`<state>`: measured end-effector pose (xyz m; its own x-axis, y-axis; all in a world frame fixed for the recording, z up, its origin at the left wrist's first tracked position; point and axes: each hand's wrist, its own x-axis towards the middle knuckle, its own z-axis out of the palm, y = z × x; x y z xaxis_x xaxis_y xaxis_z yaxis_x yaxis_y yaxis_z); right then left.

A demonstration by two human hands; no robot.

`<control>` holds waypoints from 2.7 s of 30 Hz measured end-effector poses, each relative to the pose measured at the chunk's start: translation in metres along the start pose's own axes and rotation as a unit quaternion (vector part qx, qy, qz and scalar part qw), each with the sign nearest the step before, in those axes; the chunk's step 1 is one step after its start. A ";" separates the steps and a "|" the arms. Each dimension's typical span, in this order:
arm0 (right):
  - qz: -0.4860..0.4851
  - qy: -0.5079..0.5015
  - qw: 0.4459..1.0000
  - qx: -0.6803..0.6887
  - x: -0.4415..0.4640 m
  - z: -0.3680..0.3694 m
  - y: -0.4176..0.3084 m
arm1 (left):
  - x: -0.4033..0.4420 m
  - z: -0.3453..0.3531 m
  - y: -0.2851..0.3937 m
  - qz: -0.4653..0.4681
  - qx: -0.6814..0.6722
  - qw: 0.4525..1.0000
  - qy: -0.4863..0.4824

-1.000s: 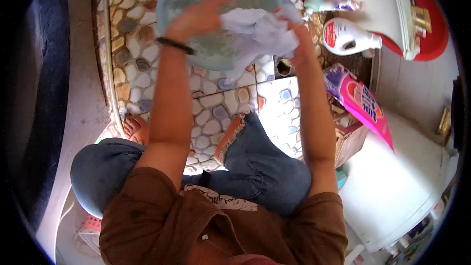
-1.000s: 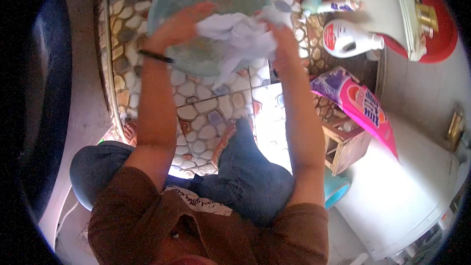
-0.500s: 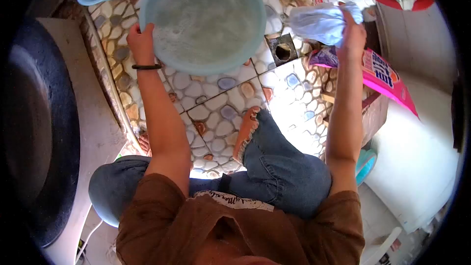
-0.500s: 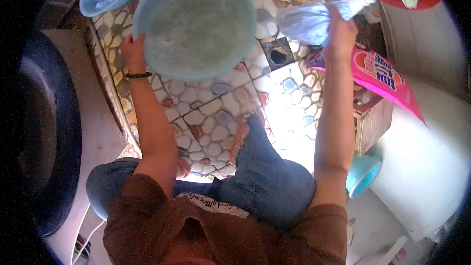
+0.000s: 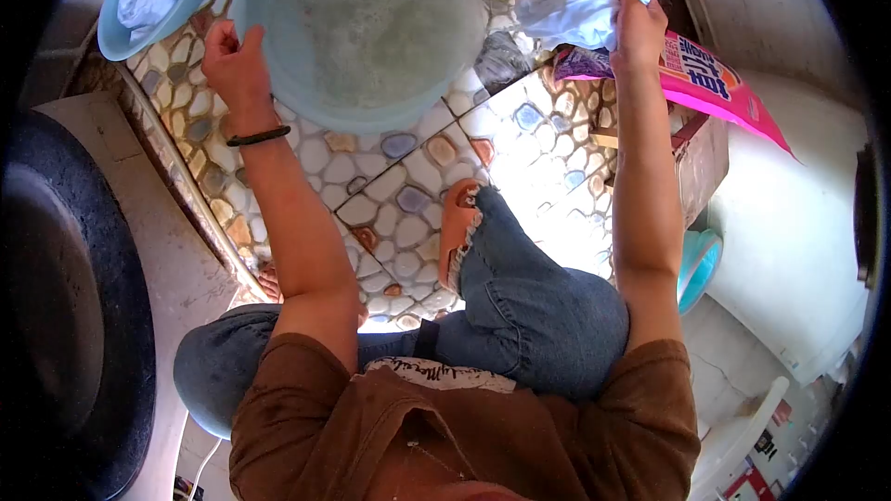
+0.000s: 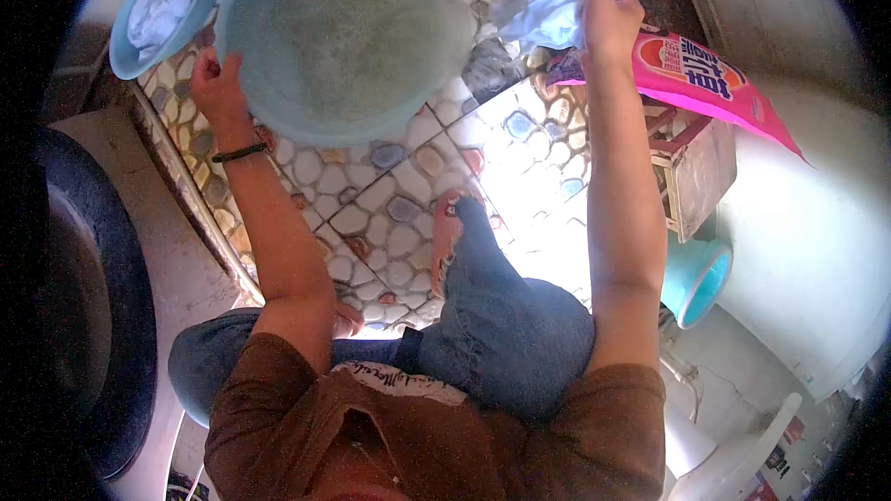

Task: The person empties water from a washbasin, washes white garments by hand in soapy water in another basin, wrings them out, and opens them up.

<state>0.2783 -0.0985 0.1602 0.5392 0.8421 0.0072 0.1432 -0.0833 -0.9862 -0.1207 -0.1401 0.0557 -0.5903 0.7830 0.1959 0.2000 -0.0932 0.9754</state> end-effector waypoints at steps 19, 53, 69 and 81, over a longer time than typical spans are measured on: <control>0.014 -0.049 0.999 -0.007 -0.009 0.005 0.010 | -0.044 0.046 0.065 0.150 0.029 0.983 -0.102; -0.102 -0.231 0.964 0.088 -0.041 0.187 -0.084 | 0.017 -0.051 0.117 0.182 0.058 0.940 0.283; -0.417 -0.418 0.677 -0.439 -0.068 0.507 0.012 | 0.045 -0.148 0.117 0.181 0.140 0.883 0.409; -0.625 -0.369 0.558 -0.402 -0.125 0.487 0.080 | 0.043 -0.149 0.137 0.163 0.148 0.839 0.497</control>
<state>-0.1820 0.0491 0.0001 -0.8452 0.4758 0.2433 0.5110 0.8529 0.1068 -0.2352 -0.2103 0.2130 -0.7976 -0.1684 0.5792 0.5765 0.0700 0.8141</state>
